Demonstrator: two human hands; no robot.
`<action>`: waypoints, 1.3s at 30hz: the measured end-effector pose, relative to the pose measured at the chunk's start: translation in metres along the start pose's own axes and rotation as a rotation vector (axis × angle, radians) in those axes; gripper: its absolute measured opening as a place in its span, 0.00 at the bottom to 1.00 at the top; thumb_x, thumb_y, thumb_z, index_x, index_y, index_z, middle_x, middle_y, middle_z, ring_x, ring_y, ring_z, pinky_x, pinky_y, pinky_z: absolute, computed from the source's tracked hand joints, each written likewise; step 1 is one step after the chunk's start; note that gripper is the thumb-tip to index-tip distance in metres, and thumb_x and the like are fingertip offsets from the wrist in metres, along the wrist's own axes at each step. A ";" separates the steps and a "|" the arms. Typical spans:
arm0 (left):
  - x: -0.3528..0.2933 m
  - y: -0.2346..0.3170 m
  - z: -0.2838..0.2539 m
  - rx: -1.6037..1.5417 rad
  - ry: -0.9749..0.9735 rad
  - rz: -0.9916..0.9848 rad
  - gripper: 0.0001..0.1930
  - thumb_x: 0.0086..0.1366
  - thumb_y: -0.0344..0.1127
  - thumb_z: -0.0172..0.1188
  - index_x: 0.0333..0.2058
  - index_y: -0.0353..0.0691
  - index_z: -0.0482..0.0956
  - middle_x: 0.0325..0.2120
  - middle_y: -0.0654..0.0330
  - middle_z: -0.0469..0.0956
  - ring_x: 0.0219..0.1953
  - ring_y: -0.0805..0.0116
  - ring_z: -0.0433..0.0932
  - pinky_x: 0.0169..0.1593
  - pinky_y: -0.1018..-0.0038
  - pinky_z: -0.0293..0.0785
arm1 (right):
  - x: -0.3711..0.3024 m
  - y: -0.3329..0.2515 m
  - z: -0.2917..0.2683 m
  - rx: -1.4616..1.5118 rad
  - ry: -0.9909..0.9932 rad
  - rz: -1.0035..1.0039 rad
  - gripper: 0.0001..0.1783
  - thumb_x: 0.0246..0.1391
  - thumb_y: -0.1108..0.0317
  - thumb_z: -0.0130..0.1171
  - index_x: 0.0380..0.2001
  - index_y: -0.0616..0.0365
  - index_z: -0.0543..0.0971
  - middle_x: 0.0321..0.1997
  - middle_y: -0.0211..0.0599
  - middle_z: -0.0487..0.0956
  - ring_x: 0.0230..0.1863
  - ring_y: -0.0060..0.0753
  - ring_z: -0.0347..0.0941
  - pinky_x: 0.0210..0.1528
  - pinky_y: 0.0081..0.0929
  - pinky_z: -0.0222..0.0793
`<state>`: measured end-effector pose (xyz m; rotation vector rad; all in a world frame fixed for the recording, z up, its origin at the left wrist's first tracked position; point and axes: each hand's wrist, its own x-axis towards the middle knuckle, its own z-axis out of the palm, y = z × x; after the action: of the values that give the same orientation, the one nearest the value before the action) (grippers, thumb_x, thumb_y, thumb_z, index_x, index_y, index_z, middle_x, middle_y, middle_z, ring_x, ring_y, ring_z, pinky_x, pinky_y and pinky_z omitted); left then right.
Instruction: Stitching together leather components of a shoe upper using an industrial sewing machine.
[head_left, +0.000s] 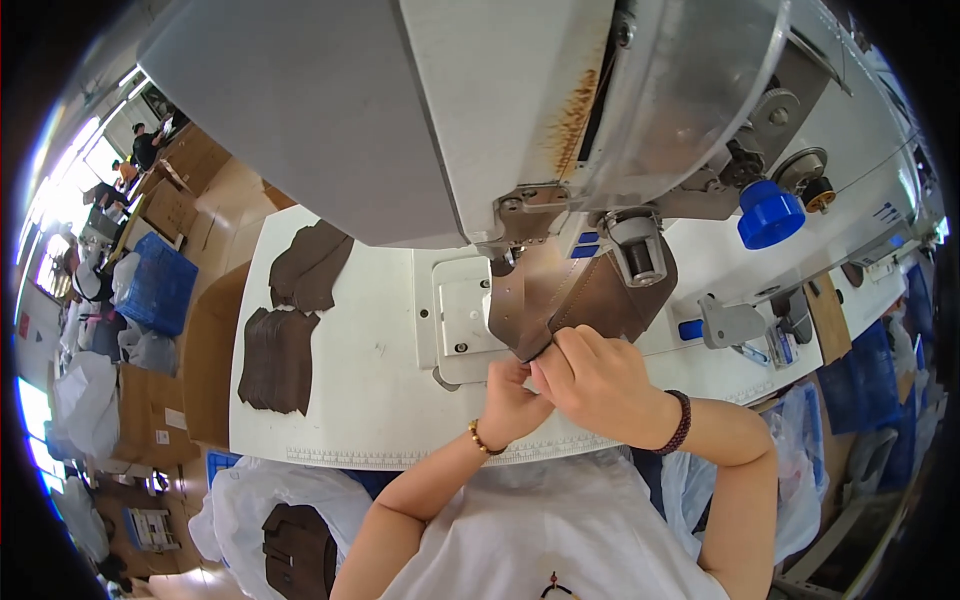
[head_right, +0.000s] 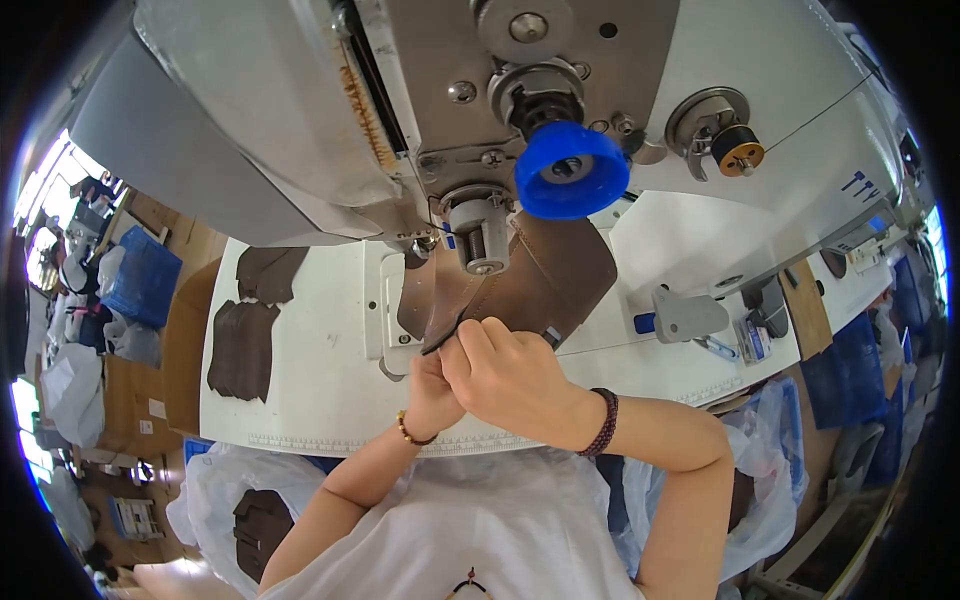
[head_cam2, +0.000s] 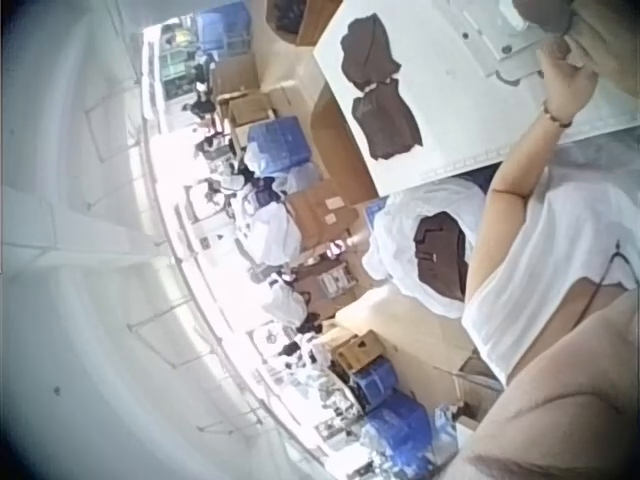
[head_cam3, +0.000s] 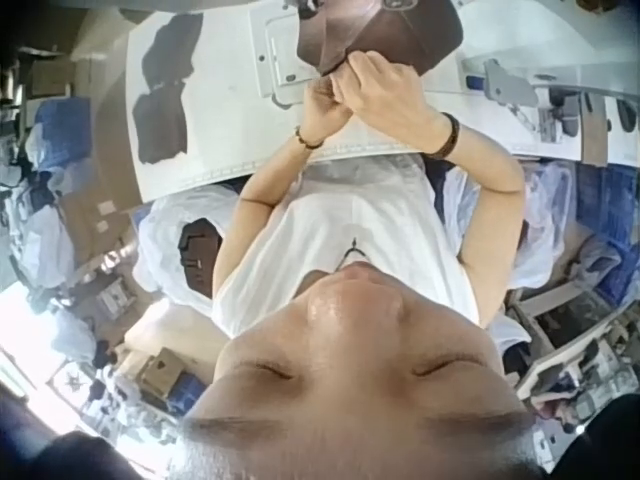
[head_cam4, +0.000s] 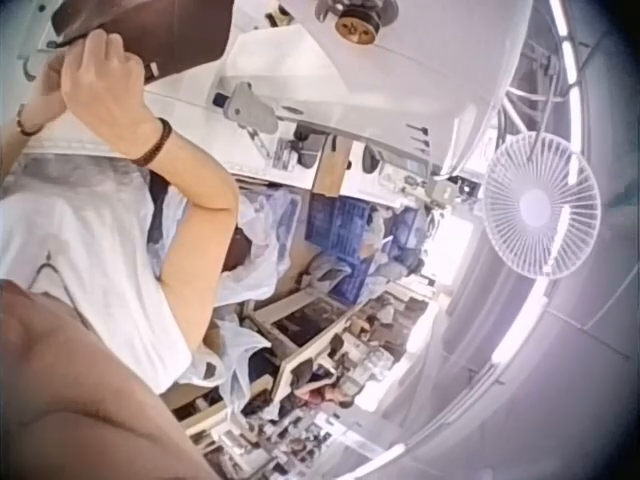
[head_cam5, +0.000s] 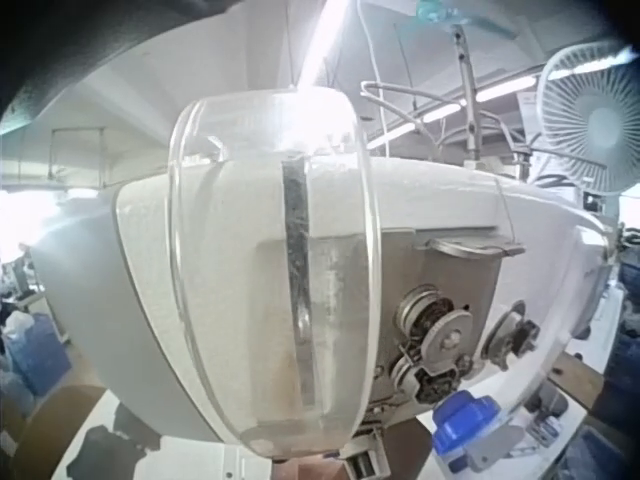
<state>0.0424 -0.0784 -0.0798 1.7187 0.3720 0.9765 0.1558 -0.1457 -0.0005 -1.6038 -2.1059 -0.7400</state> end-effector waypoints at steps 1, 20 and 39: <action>0.001 0.001 0.001 -0.211 0.077 -0.027 0.03 0.52 0.20 0.61 0.25 0.31 0.76 0.25 0.59 0.80 0.28 0.81 0.74 0.28 0.79 0.70 | 0.000 0.002 0.001 -0.010 0.028 0.007 0.12 0.36 0.67 0.65 0.18 0.55 0.71 0.20 0.27 0.63 0.19 0.22 0.63 0.14 0.21 0.56; 0.002 0.043 0.004 -0.674 -0.141 -0.360 0.06 0.64 0.30 0.57 0.37 0.35 0.74 0.36 0.61 0.75 0.35 0.77 0.74 0.41 0.74 0.74 | -0.012 0.056 -0.018 0.270 0.039 -0.218 0.22 0.36 0.68 0.59 0.41 0.55 0.78 0.40 0.33 0.73 0.37 0.34 0.68 0.31 0.28 0.64; 0.046 0.045 -0.078 0.764 -0.059 0.815 0.16 0.44 0.18 0.65 0.36 0.33 0.81 0.40 0.55 0.77 0.44 0.57 0.79 0.41 0.72 0.81 | -0.022 0.011 -0.001 0.153 0.163 -0.018 0.18 0.44 0.72 0.55 0.41 0.68 0.77 0.47 0.49 0.77 0.52 0.44 0.72 0.57 0.43 0.65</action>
<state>0.0020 -0.0138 -0.0129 2.6915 -0.0402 1.4652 0.1722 -0.1608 -0.0110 -1.3982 -2.0103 -0.6738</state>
